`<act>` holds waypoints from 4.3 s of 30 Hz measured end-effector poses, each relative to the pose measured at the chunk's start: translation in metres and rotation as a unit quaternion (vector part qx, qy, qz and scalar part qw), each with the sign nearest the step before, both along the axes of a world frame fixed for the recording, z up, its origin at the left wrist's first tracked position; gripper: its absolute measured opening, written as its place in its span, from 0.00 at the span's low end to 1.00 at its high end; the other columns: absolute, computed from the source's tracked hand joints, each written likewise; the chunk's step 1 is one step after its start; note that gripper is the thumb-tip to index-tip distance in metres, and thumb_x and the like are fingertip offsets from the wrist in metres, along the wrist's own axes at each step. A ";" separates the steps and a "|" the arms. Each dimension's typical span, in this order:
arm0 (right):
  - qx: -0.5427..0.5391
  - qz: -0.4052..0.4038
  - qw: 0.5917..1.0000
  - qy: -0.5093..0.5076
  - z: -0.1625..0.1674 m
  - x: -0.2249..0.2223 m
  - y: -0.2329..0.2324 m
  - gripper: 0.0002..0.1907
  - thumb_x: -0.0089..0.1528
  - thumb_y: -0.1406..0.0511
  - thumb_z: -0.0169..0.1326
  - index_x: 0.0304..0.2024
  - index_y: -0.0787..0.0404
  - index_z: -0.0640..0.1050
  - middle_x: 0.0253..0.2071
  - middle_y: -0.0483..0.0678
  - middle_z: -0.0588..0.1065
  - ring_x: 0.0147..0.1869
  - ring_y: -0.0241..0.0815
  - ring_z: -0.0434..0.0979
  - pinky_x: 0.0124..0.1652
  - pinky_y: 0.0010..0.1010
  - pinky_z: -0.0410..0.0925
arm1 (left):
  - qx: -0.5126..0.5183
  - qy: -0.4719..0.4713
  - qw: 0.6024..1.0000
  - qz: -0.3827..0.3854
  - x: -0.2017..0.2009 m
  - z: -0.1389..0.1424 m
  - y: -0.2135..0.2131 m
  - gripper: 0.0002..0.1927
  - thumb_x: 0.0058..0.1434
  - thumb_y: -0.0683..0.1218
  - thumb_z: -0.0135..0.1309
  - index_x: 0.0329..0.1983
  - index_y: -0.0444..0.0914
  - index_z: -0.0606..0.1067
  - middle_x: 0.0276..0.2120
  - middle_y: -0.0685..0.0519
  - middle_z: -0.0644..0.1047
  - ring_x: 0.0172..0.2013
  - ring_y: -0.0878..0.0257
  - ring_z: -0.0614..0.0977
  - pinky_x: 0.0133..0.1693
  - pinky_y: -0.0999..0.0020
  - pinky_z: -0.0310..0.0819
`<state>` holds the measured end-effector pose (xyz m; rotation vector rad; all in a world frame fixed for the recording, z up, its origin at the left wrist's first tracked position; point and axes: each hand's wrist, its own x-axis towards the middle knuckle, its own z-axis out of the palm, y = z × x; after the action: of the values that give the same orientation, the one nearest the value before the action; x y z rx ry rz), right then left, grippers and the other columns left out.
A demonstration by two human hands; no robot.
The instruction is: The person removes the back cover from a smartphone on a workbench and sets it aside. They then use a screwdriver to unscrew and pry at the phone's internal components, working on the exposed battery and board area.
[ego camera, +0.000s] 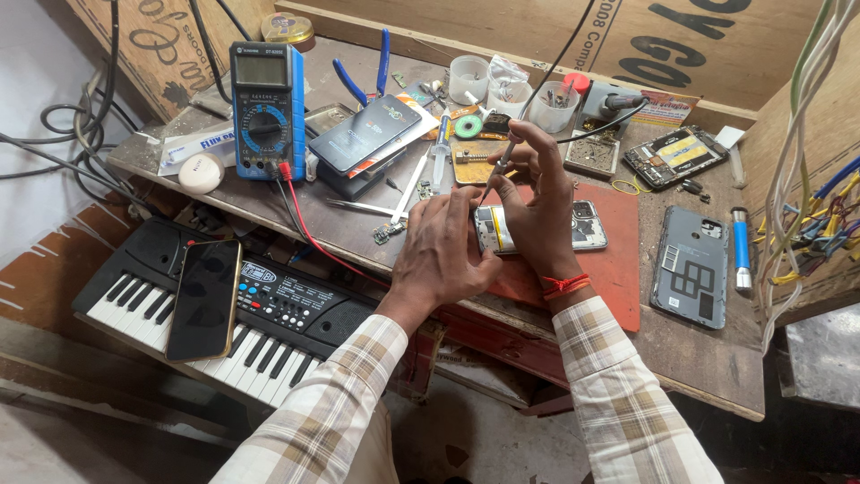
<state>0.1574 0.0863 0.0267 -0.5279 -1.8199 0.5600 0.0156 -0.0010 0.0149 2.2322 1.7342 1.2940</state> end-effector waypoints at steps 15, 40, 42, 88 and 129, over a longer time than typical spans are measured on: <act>0.038 -0.016 0.997 0.060 0.010 0.004 -0.014 0.33 0.65 0.82 0.56 0.69 0.58 0.63 0.49 0.50 0.77 0.54 0.39 0.81 0.50 0.28 0.77 | -0.013 0.016 1.000 -0.002 -0.002 0.002 0.001 0.36 0.48 0.51 0.60 0.59 0.34 0.64 0.43 0.40 0.76 0.51 0.46 0.77 0.63 0.44 0.58; -0.020 -0.069 0.995 0.069 0.002 0.115 -0.021 0.27 0.70 0.78 0.55 0.68 0.61 0.63 0.48 0.52 0.76 0.53 0.37 0.78 0.53 0.29 0.76 | -0.018 0.034 0.999 0.009 0.000 0.001 0.004 0.37 0.47 0.53 0.62 0.58 0.35 0.65 0.43 0.42 0.77 0.51 0.48 0.78 0.62 0.46 0.59; -0.023 -0.062 0.996 0.061 0.000 0.114 -0.020 0.28 0.70 0.78 0.54 0.69 0.61 0.63 0.48 0.52 0.76 0.52 0.36 0.78 0.52 0.29 0.76 | -0.023 0.035 0.999 0.012 0.000 0.000 0.003 0.37 0.47 0.53 0.62 0.58 0.35 0.65 0.43 0.42 0.77 0.50 0.48 0.78 0.62 0.46 0.59; -0.018 -0.012 0.999 0.027 0.001 0.108 -0.018 0.30 0.64 0.79 0.59 0.66 0.58 0.66 0.48 0.49 0.71 0.52 0.38 0.75 0.53 0.33 0.74 | -0.026 0.036 0.999 0.010 0.000 -0.003 0.005 0.37 0.48 0.54 0.62 0.59 0.35 0.65 0.43 0.43 0.77 0.51 0.49 0.78 0.63 0.46 0.59; -0.033 0.001 0.998 0.045 -0.001 0.112 -0.015 0.30 0.64 0.81 0.59 0.66 0.61 0.66 0.48 0.51 0.74 0.56 0.41 0.79 0.58 0.33 0.76 | -0.017 0.039 0.999 0.011 0.000 -0.004 0.005 0.38 0.47 0.54 0.62 0.59 0.35 0.65 0.43 0.43 0.76 0.50 0.49 0.78 0.61 0.45 0.59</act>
<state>0.2698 0.0715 0.0256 -0.5373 -1.7222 0.6372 0.0158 0.0044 0.0107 2.2803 1.7957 1.1871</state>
